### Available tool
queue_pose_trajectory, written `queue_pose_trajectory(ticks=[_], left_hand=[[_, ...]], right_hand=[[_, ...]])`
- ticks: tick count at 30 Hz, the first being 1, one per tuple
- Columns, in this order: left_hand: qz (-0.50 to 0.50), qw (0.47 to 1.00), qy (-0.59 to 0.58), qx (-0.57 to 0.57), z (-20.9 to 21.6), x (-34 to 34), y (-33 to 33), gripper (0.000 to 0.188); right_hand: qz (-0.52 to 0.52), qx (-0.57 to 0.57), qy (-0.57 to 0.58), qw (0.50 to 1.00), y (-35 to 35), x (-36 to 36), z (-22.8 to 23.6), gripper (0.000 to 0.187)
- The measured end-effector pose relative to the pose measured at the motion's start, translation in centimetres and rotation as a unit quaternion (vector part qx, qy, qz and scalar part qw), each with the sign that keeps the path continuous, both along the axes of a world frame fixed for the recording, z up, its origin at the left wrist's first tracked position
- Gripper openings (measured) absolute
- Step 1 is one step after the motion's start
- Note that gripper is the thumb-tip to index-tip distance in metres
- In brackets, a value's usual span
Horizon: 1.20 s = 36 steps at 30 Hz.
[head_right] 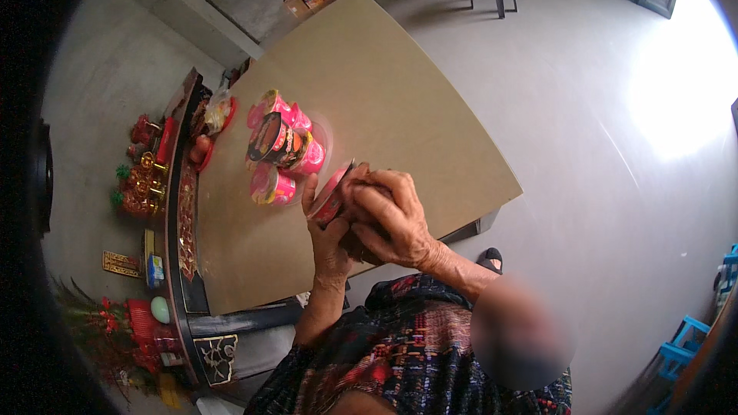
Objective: The person wipes the exterior of several stacked instant noodle cups, a blue plastic container, and a small green bowl with a brown cloth. They handle each item individually, rotating them to clean all sides before placing them back on the table.
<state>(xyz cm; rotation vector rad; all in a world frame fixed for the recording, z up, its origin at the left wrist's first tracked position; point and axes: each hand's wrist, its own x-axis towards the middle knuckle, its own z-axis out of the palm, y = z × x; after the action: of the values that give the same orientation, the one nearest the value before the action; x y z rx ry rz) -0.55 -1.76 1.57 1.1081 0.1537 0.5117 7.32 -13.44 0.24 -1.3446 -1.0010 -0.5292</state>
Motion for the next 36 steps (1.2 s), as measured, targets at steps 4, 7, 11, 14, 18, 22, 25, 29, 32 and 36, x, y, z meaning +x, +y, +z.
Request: queue_pose_trajectory(ticks=[4, 7, 11, 14, 18, 22, 25, 29, 32, 36], left_hand=[[-0.015, 0.999, -0.026, -0.037, -0.8, 0.0, 0.7, 0.083], [0.006, 0.999, -0.031, -0.014, 0.2, 0.2, 0.0, 0.092], [-0.021, 0.996, -0.082, -0.002, 0.5, 0.1, -0.2, 0.099], [0.033, 0.996, -0.076, -0.016, 0.2, 0.4, 0.2, 0.096], [0.094, 0.988, -0.120, 0.041, -0.2, 1.7, 0.5, 0.086], [0.182, 0.961, -0.118, 0.171, -1.6, 2.7, 2.0, 0.079], [0.198, 0.961, -0.089, 0.171, -1.3, 2.9, 2.9, 0.078], [0.105, 0.986, -0.125, 0.042, -0.8, 2.3, 3.6, 0.082], [0.027, 0.995, -0.087, 0.035, -0.6, 1.4, 3.2, 0.085], [-0.042, 0.996, -0.075, -0.018, -0.6, 0.1, 2.1, 0.094]], right_hand=[[0.055, 0.015, 0.085, 0.995, 0.1, 0.4, 1.6, 0.037], [0.158, 0.014, 0.371, 0.915, 0.3, 1.6, 2.8, 0.021], [0.211, -0.070, 0.256, 0.941, 1.9, 4.2, -0.3, 0.042], [0.114, -0.097, 0.206, 0.967, 3.0, 2.5, -0.4, 0.051], [0.241, -0.007, 0.575, 0.782, 3.5, 0.7, 2.3, 0.037], [0.086, -0.144, 0.357, 0.919, 2.3, -1.3, 2.0, 0.035], [0.113, -0.190, 0.243, 0.945, 1.4, -2.5, 0.7, 0.040], [0.283, 0.028, 0.504, 0.816, 0.5, -3.7, 1.1, 0.029], [0.149, 0.024, 0.399, 0.904, -0.6, -2.9, 2.4, 0.030], [-0.003, -0.079, 0.121, 0.989, -0.1, -2.1, 2.1, 0.036]])
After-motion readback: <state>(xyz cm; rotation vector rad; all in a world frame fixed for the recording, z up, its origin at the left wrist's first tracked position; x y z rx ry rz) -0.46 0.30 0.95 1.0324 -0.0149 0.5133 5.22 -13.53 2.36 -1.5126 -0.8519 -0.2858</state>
